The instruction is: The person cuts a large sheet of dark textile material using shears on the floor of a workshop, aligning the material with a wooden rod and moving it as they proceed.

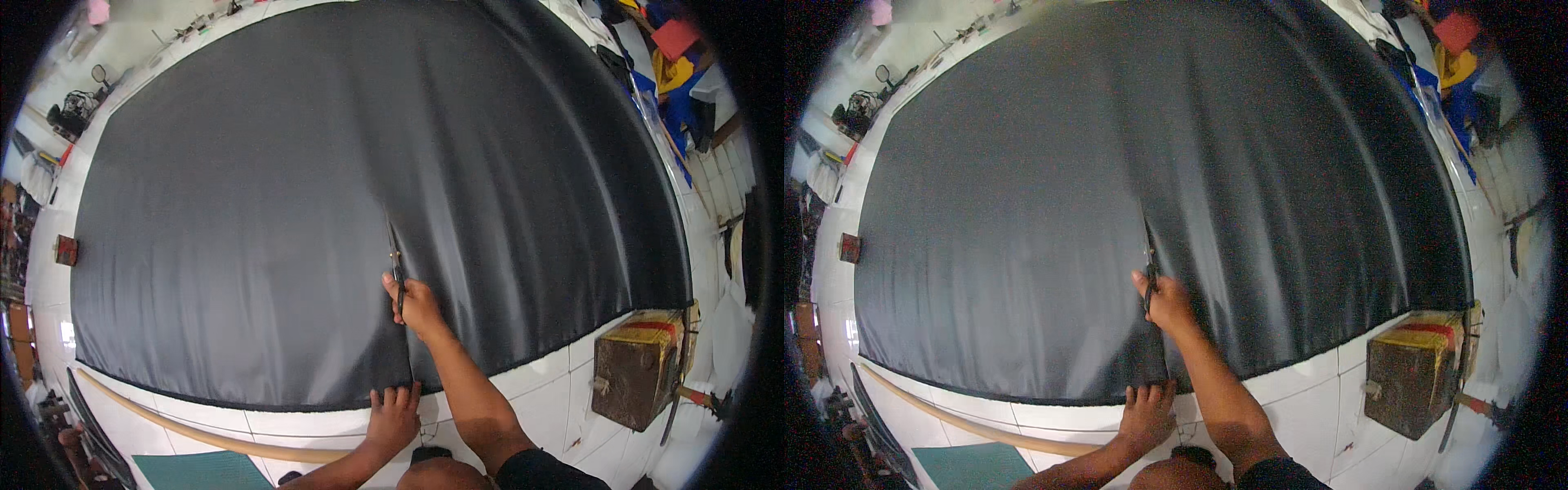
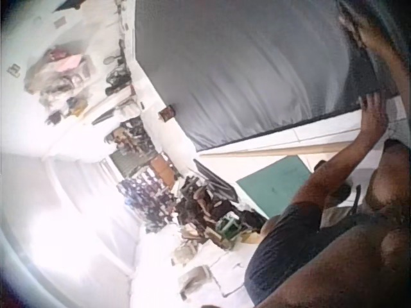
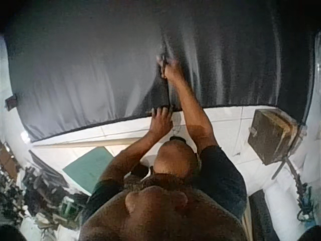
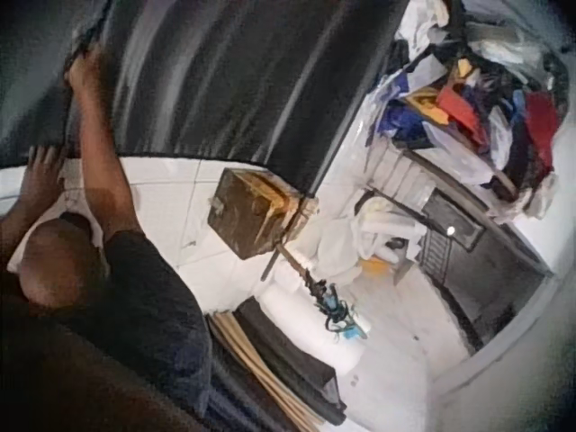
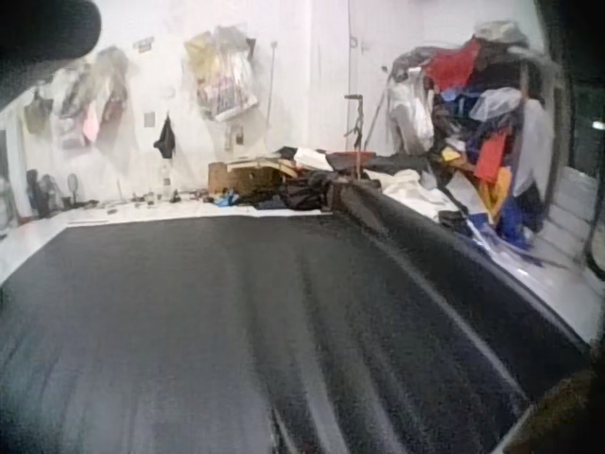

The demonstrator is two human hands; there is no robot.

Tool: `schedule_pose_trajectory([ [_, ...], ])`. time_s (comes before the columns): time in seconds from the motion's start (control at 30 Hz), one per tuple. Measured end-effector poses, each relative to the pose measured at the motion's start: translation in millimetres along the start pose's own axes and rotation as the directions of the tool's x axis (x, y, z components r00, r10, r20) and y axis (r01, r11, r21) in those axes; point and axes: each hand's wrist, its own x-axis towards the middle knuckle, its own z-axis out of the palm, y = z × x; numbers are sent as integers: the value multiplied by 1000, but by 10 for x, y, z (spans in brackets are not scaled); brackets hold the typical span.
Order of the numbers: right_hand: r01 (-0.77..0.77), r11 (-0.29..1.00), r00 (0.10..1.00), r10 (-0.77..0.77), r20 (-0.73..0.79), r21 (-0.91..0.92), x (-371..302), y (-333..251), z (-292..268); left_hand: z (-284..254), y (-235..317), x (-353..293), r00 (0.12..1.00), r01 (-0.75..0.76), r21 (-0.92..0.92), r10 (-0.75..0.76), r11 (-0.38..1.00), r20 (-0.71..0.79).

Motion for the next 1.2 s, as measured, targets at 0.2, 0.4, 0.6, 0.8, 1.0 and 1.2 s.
schedule_pose_trajectory([
  [0.2,29,998,999,-30,-34,-50,399,-155,61,-4,-10,-3,1000,-31,44,31,999,-1],
  [0.4,40,992,997,-47,-59,-119,744,-284,61,50,-16,1,1000,-22,42,22,999,-15],
  [0.6,44,985,997,-54,-58,-167,806,-387,49,26,-24,0,1000,-12,23,12,1000,16],
  [0.8,8,999,999,-6,34,-51,804,-402,-2,57,-40,-7,999,-36,37,36,999,3],
  [1.0,-54,986,969,13,246,161,326,-158,-402,-506,-121,244,958,282,-501,-273,819,93],
  [1.2,11,974,999,-20,36,228,-294,280,-489,-392,-574,988,814,318,-260,-403,912,-417],
])
